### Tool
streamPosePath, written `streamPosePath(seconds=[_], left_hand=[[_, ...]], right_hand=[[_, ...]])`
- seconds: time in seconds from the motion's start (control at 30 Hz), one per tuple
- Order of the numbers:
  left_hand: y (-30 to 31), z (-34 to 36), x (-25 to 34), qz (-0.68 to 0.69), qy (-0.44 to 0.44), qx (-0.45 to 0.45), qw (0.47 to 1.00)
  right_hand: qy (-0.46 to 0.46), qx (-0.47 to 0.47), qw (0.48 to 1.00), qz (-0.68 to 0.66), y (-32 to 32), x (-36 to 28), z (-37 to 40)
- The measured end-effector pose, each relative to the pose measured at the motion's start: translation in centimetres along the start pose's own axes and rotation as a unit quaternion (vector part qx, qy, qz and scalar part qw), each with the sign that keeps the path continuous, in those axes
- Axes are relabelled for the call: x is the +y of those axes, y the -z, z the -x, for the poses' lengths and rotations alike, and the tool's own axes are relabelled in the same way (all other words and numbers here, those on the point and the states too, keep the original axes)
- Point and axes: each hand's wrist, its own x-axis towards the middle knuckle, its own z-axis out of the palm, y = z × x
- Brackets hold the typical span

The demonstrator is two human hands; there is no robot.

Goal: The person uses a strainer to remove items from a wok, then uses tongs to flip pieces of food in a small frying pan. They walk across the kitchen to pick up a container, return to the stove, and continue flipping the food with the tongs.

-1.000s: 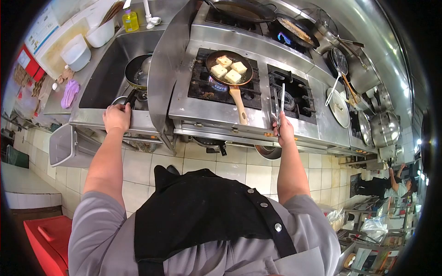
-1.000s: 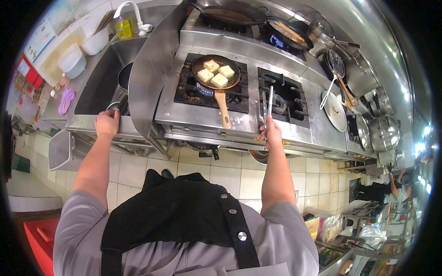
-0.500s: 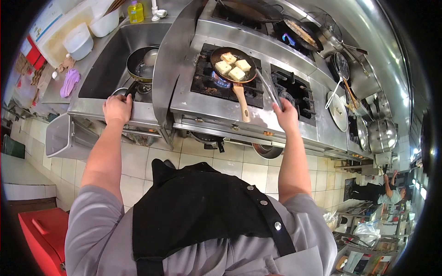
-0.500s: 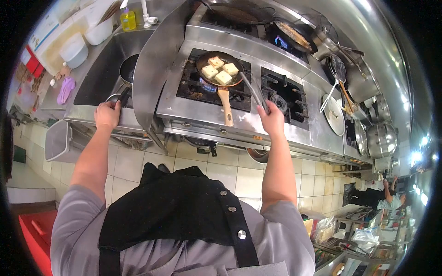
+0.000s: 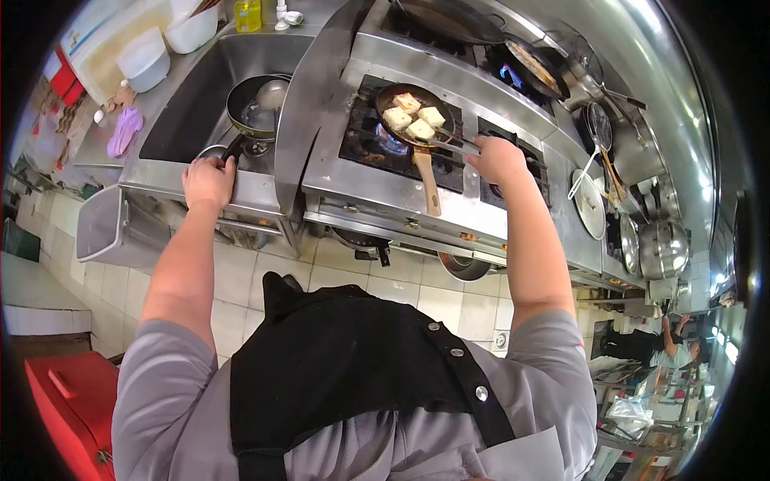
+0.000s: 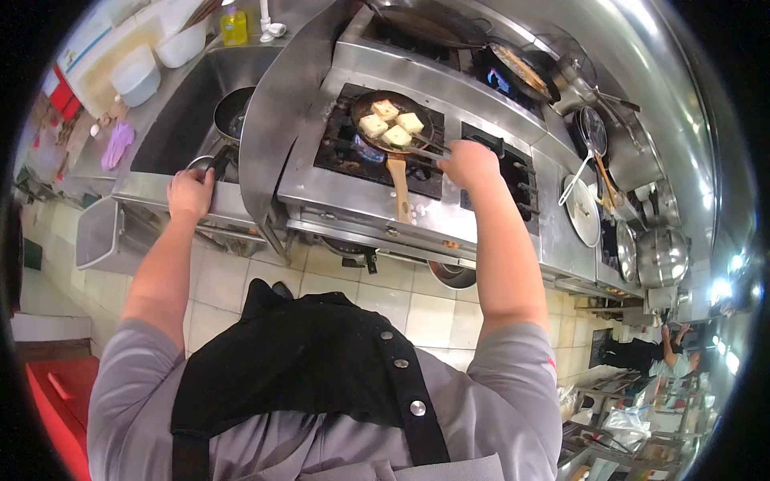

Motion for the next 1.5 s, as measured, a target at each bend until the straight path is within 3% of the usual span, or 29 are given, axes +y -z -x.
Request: streamPosePath(seconds=[0.1, 0.3, 0.4, 0.5, 0.53, 0.63, 0.73, 0.83, 0.93, 1.03, 1.07, 1.1, 1.17, 1.2, 1.3, 1.5], left_hand=[[-0.1, -0.1, -0.1, -0.003, -0.004, -0.005, 1.000], [-0.6, -0.3, -0.5, -0.004, -0.007, -0.003, 1.000], [-0.3, -0.2, -0.4, -0.002, -0.006, -0.006, 1.000], [0.1, -0.2, -0.2, -0.003, -0.002, -0.015, 1.000], [0.1, -0.1, -0.3, -0.005, 0.000, -0.019, 1.000], [-0.1, -0.2, -0.4, -0.008, 0.000, -0.022, 1.000], [0.6, -0.1, -0.1, -0.004, 0.012, -0.052, 0.999], [0.5, -0.1, -0.3, -0.006, 0.013, -0.052, 0.999], [0.1, -0.3, -0.4, -0.003, 0.007, -0.045, 0.999], [-0.2, -0.4, -0.6, 0.002, 0.001, -0.037, 0.999], [-0.2, -0.4, -0.6, 0.005, -0.003, -0.035, 0.999], [-0.2, -0.4, -0.5, 0.005, -0.004, -0.030, 1.000], [-0.1, -0.2, -0.4, 0.007, -0.006, -0.020, 1.000], [-0.1, -0.1, -0.4, 0.007, -0.005, -0.021, 1.000], [0.0, -0.2, -0.3, 0.004, -0.002, -0.021, 1.000], [-0.2, -0.3, -0.3, 0.005, 0.005, -0.021, 1.000]], right_hand=[[0.000, -0.049, 0.999, 0.024, 1.4, -1.0, -0.6], [0.026, -0.027, 0.999, 0.037, 0.2, -0.9, -2.9], [0.020, -0.045, 0.999, -0.018, 0.3, -0.2, -3.2], [0.041, -0.079, 0.982, -0.164, -1.3, 3.6, -5.3], [-0.029, -0.168, 0.943, -0.285, -1.2, 4.3, -5.6], [-0.092, -0.238, 0.834, -0.489, -2.3, 6.5, -5.1], [-0.103, -0.283, 0.775, -0.555, -2.9, 7.6, -4.7], [-0.102, -0.279, 0.782, -0.548, -3.2, 7.8, -4.6], [-0.080, -0.237, 0.825, -0.507, -3.1, 7.2, -4.7], [-0.034, -0.152, 0.918, -0.363, -2.7, 5.5, -4.8], [0.020, -0.113, 0.965, -0.237, -2.0, 5.0, -4.6], [0.035, -0.089, 0.978, -0.188, -1.9, 4.5, -4.5], [0.064, -0.041, 0.993, -0.086, -1.9, 3.1, -4.2], [0.006, -0.052, 0.996, -0.066, -1.0, 1.5, -3.1], [0.013, -0.035, 0.999, 0.010, 0.1, -0.6, -1.7], [0.019, -0.028, 0.998, 0.061, 0.8, -1.4, -1.2]])
